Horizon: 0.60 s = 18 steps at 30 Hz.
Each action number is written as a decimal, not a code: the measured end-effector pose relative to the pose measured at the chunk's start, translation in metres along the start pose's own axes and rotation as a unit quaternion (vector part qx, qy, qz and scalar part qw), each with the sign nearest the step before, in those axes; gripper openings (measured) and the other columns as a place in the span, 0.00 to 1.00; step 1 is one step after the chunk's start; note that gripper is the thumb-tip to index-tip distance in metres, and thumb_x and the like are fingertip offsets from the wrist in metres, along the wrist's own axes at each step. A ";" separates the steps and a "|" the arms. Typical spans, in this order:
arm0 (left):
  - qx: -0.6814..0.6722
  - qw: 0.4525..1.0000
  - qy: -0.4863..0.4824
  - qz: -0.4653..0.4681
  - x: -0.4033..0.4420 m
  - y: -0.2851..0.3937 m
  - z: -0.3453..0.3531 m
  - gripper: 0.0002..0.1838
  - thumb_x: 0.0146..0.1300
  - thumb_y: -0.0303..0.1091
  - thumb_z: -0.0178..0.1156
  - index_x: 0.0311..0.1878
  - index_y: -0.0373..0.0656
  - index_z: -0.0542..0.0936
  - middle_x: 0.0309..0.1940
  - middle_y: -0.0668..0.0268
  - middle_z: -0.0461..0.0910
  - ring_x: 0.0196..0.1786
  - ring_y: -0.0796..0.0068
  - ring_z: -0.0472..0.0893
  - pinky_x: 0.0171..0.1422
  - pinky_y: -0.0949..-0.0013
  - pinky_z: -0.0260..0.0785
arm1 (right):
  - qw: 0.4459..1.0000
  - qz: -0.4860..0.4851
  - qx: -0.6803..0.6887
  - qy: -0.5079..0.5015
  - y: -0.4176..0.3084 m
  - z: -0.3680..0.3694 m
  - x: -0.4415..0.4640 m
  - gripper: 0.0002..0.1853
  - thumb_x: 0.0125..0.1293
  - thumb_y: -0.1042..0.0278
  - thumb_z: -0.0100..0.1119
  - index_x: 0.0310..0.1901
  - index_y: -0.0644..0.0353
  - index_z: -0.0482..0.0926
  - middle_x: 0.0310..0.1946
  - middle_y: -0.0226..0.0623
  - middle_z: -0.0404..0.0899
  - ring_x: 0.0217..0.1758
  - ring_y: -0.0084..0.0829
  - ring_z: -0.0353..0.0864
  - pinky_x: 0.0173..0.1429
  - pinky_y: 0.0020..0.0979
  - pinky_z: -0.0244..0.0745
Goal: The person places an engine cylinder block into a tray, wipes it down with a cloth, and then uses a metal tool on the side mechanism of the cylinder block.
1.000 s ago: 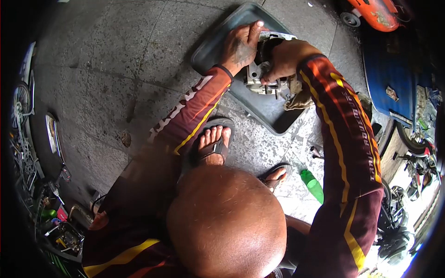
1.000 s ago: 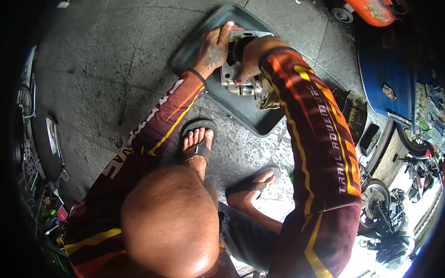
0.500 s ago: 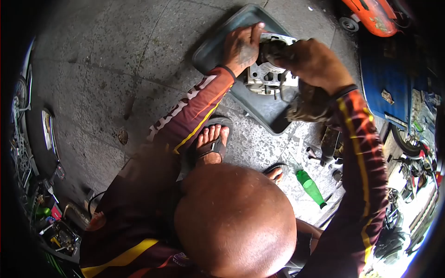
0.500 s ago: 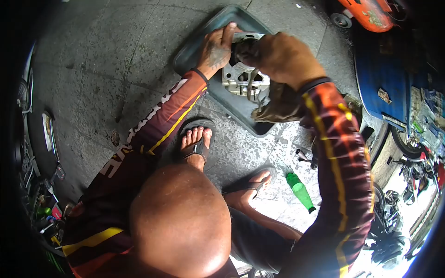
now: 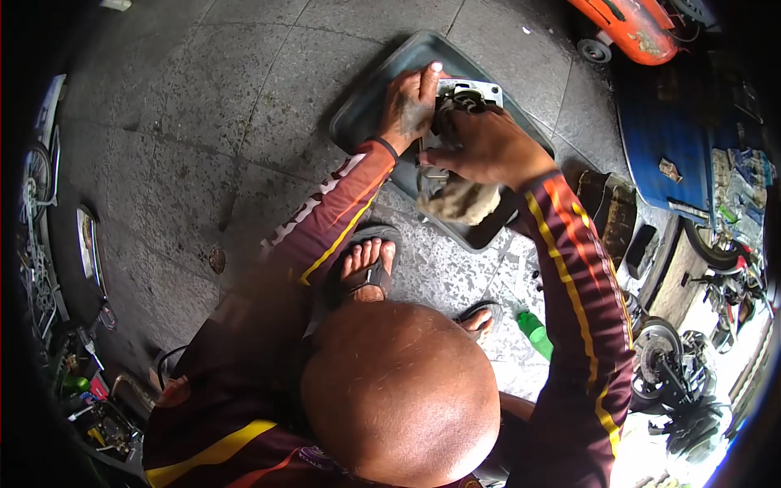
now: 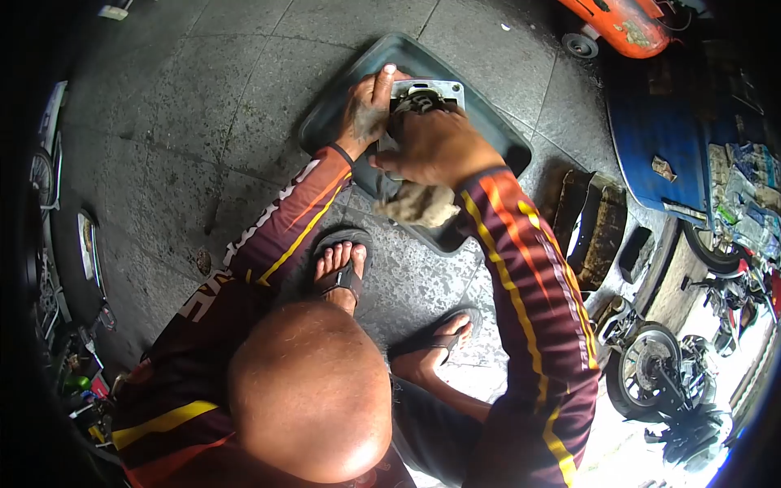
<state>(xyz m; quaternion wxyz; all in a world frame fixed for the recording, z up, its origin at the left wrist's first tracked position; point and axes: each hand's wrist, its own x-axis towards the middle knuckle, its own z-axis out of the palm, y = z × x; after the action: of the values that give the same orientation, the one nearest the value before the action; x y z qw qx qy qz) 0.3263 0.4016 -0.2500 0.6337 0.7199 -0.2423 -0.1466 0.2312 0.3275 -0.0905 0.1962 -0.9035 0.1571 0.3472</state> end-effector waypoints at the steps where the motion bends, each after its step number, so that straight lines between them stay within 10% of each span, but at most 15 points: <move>1: 0.030 0.999 -0.010 0.003 -0.001 0.002 -0.002 0.32 0.77 0.54 0.41 0.37 0.38 0.86 0.32 0.49 0.84 0.39 0.46 0.84 0.46 0.54 0.74 | 0.998 -0.055 -0.003 0.012 0.008 0.004 0.010 0.38 0.61 0.28 0.59 0.55 0.58 0.82 0.49 0.48 0.85 0.58 0.44 0.82 0.72 0.46 0.59; 9: 0.050 0.998 -0.025 -0.004 -0.003 0.009 -0.003 0.33 0.77 0.56 0.38 0.37 0.39 0.85 0.33 0.49 0.84 0.39 0.44 0.83 0.48 0.53 0.73 | 0.992 -0.035 -0.106 0.058 0.020 0.020 0.045 0.31 0.63 0.32 0.53 0.43 0.54 0.88 0.38 0.42 0.88 0.53 0.45 0.85 0.76 0.58 0.45; 13: 0.083 0.996 0.003 0.027 -0.002 0.013 -0.006 0.31 0.77 0.51 0.39 0.36 0.40 0.86 0.33 0.49 0.84 0.39 0.45 0.83 0.47 0.54 0.73 | 0.956 -0.074 0.101 0.267 0.034 0.036 0.022 0.20 0.68 0.49 0.56 0.47 0.54 0.87 0.40 0.50 0.86 0.48 0.52 0.85 0.57 0.43 0.76; 18: -0.004 1.000 -0.024 0.011 -0.005 0.013 -0.006 0.30 0.78 0.51 0.41 0.35 0.38 0.86 0.30 0.51 0.84 0.36 0.50 0.85 0.45 0.56 0.74 | 0.849 0.117 0.346 0.382 0.015 0.046 0.009 0.22 0.71 0.48 0.54 0.49 0.59 0.85 0.46 0.57 0.84 0.54 0.58 0.82 0.60 0.48 0.74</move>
<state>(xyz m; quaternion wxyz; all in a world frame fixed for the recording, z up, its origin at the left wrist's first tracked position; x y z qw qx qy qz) 0.3231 0.4082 -0.2368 0.6322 0.7107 -0.2649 -0.1582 0.2046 0.3342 -0.1318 0.3789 -0.8133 0.4340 -0.0817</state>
